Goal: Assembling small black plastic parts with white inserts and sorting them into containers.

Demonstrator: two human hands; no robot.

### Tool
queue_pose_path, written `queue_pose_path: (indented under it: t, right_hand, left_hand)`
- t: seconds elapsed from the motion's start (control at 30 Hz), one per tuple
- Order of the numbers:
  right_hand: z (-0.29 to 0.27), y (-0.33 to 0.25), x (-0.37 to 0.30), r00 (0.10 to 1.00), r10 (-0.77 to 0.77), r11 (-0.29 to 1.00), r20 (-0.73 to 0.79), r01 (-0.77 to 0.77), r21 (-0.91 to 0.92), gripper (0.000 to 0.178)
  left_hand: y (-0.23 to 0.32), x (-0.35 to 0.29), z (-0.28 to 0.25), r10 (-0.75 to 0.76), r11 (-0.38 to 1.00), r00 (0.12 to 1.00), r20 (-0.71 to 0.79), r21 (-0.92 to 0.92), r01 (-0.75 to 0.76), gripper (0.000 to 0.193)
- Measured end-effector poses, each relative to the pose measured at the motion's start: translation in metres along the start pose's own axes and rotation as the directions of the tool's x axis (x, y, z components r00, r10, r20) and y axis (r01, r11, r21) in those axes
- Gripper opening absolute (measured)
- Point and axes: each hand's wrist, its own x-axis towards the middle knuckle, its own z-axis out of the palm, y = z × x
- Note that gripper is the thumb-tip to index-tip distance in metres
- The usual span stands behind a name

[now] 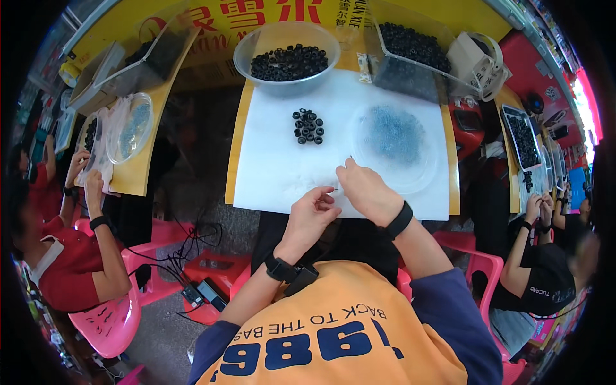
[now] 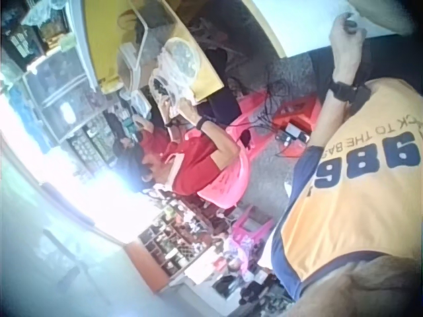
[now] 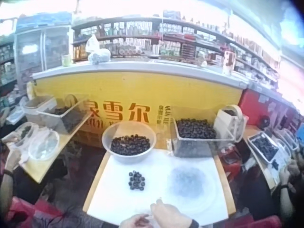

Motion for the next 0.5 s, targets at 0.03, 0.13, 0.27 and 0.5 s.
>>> queue_pose_path:
  t: [0.03, 0.13, 0.27, 0.5]
  right_hand:
    - [0.001, -0.002, -0.004, 1.0, 0.003, 1.0, -0.019, -0.003, 0.011, 0.01]
    - [0.0, -0.004, -0.014, 0.992, -0.016, 0.993, -0.123, 0.031, 0.115, 0.012]
    - [0.0, -0.009, -0.025, 0.971, 0.044, 0.875, -0.236, 0.076, 0.478, 0.016]
    - [-0.02, -0.015, -0.037, 0.957, -0.022, 0.85, -0.288, 0.17, 0.498, 0.021]
  left_hand:
    - [-0.003, 0.001, 0.002, -0.006, 0.998, 1.0, 0.011, -0.061, 0.007, 0.042]
    - [-0.01, 0.005, 0.007, -0.039, 0.958, 0.999, 0.018, -0.284, 0.042, 0.039]
    - [-0.001, 0.002, 0.003, -0.125, 0.755, 0.992, 0.012, -0.648, 0.103, 0.033]
    - [0.003, 0.0, -0.001, -0.095, 0.677, 0.993, 0.07, -0.727, 0.116, 0.026]
